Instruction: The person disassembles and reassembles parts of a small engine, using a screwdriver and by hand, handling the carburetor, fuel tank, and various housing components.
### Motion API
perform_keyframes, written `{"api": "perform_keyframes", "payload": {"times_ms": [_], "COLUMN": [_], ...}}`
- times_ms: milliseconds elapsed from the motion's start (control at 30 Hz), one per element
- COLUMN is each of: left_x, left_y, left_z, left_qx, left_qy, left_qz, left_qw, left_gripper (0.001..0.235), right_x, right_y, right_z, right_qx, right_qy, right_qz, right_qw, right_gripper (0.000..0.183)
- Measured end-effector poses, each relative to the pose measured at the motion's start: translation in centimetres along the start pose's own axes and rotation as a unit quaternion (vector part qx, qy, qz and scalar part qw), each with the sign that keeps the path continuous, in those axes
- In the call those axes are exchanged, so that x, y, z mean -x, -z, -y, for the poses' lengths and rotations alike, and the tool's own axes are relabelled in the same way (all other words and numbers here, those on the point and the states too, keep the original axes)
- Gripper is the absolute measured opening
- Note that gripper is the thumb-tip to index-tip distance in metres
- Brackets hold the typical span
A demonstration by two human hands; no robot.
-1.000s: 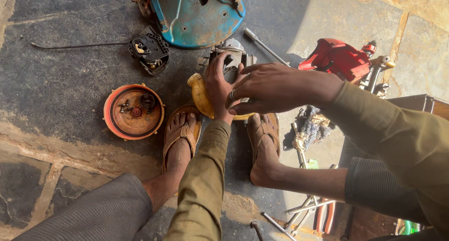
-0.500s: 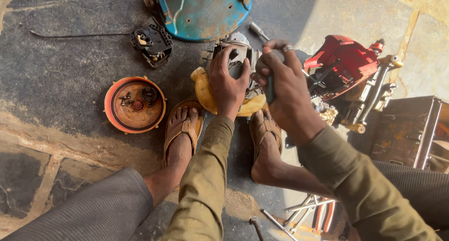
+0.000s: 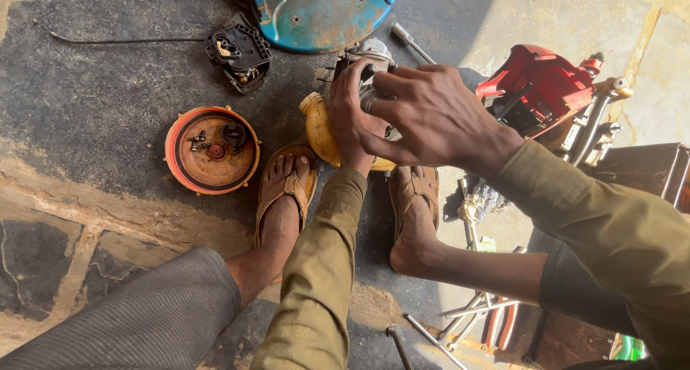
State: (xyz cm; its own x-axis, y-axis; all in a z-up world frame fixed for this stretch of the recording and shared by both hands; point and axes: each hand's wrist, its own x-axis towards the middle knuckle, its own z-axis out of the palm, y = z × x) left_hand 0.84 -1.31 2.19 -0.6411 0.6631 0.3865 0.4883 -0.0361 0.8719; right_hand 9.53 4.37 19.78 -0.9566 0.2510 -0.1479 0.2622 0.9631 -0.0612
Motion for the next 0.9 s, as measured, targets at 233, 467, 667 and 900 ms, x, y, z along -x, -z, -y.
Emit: {"api": "perform_keyframes", "payload": {"times_ms": [233, 467, 667, 900], "left_x": [0.2, 0.2, 0.2, 0.1], "left_y": [-0.5, -0.8, -0.1, 0.5], "left_z": [0.2, 0.2, 0.1, -0.5], "left_qx": [0.001, -0.028, 0.002, -0.003], "left_qy": [-0.005, 0.044, 0.013, 0.034], "left_qz": [-0.010, -0.003, 0.006, 0.025], "left_qw": [1.000, 0.999, 1.000, 0.999], "left_gripper": [0.059, 0.045, 0.048, 0.050], "right_x": [-1.0, -0.4, -1.9, 1.1], "right_y": [-0.8, 1.2, -0.7, -3.0], "right_z": [2.9, -5.2, -4.3, 3.0], "right_qx": [-0.010, -0.422, -0.657, -0.747], "right_qy": [-0.242, 0.143, 0.073, -0.199], "right_qz": [0.030, 0.273, 0.240, -0.202], "right_qw": [0.970, 0.853, 0.711, 0.601], "right_gripper": [0.071, 0.037, 0.023, 0.012]}}
